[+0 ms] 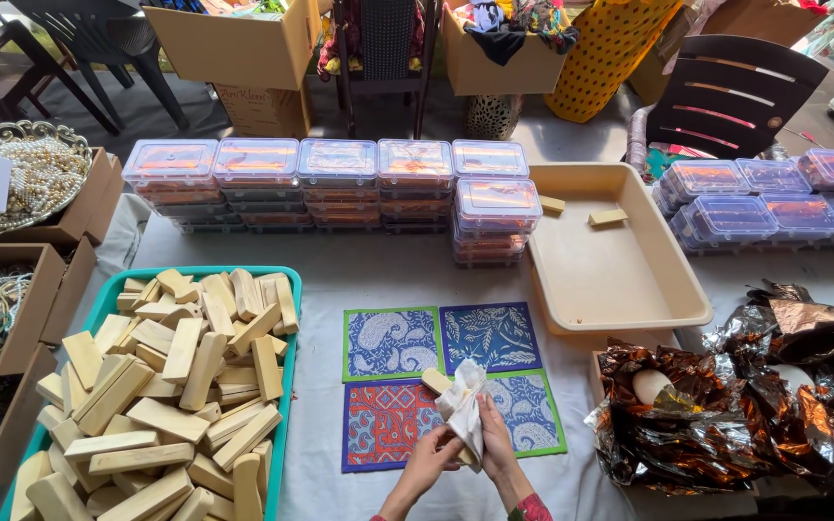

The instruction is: The person wraps a wooden block in copper foil, places it into a clear plastic container, and seals it. They then wipe the container with a cloth and stack it with others. Finally, they wipe two additional wooden blocks with the cloth.

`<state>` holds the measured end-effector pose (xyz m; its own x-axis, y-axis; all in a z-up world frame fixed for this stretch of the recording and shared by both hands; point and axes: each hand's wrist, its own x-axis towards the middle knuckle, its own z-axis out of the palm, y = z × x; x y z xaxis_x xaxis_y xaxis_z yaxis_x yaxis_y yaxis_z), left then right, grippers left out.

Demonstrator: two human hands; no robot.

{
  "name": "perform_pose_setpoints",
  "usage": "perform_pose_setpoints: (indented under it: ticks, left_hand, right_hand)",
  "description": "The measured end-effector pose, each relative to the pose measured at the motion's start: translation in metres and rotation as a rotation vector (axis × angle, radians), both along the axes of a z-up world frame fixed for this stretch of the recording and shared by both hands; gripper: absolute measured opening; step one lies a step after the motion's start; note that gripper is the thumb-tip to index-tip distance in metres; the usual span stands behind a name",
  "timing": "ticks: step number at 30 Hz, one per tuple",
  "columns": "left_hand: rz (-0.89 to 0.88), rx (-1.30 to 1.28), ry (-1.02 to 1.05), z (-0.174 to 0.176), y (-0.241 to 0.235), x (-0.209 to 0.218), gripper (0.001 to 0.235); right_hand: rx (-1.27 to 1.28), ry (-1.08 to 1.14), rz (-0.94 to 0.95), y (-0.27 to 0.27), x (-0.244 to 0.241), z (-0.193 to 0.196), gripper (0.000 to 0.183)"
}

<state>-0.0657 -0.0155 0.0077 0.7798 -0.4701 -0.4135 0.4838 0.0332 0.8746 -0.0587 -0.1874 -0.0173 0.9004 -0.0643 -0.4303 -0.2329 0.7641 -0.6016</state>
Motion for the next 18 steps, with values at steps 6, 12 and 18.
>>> perform_pose_setpoints:
  ticks: [6,12,18]
  left_hand:
    - [0.09,0.227,-0.268,0.07,0.005,-0.011,0.058]
    - [0.363,0.448,-0.453,0.079,-0.001,-0.009,0.093]
    - [0.535,0.499,-0.532,0.075,0.001,-0.001,0.103]
  right_hand:
    - [-0.082,-0.049,-0.012,0.002,0.021,0.046,0.047]
    - [-0.099,-0.045,0.07,0.018,0.019,0.041,0.051]
    - [-0.041,-0.03,0.14,0.043,0.004,0.053,0.056]
